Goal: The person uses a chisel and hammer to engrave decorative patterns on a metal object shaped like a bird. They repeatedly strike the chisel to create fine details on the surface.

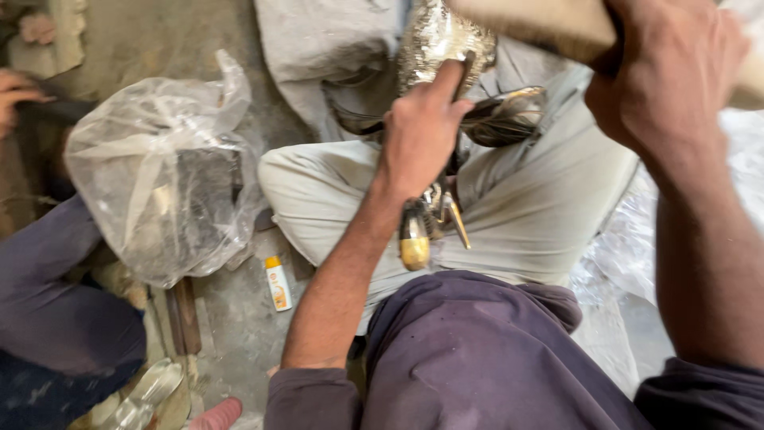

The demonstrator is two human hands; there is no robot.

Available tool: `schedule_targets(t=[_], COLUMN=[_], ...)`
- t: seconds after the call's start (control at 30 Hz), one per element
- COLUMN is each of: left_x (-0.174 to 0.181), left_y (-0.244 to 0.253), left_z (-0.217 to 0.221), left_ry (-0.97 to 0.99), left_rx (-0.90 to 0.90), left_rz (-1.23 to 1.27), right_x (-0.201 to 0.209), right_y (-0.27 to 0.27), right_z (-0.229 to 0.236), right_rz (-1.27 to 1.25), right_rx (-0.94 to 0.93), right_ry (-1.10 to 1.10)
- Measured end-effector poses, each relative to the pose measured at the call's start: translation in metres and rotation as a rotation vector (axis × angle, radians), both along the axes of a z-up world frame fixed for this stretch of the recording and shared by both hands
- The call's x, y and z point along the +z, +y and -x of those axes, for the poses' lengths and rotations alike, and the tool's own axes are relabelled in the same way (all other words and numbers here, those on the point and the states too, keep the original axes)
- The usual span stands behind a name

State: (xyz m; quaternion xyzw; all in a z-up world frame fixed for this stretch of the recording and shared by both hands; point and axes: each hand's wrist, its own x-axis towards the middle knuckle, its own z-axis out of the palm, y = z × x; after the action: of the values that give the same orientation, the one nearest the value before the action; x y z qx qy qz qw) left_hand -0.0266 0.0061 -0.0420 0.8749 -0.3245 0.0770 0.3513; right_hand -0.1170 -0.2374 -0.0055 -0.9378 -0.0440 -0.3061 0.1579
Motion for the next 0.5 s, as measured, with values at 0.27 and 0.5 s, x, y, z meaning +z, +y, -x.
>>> schedule_targets(t=[0.27,0.5], left_x=[0.015,0.03], left_y=[0.009,0.014], left_z=[0.0,0.002], left_ry=[0.029,-0.048], left_rx=[-0.04,-0.095], left_rz=[-0.048,-0.077], right_x=[0.009,-0.004], right_y=[0.014,0.011], right_z=[0.005,0.008], right_rz=[0.054,-0.016], right_rx=[-0.22,-0.172], right_ry=[0.141,0.135])
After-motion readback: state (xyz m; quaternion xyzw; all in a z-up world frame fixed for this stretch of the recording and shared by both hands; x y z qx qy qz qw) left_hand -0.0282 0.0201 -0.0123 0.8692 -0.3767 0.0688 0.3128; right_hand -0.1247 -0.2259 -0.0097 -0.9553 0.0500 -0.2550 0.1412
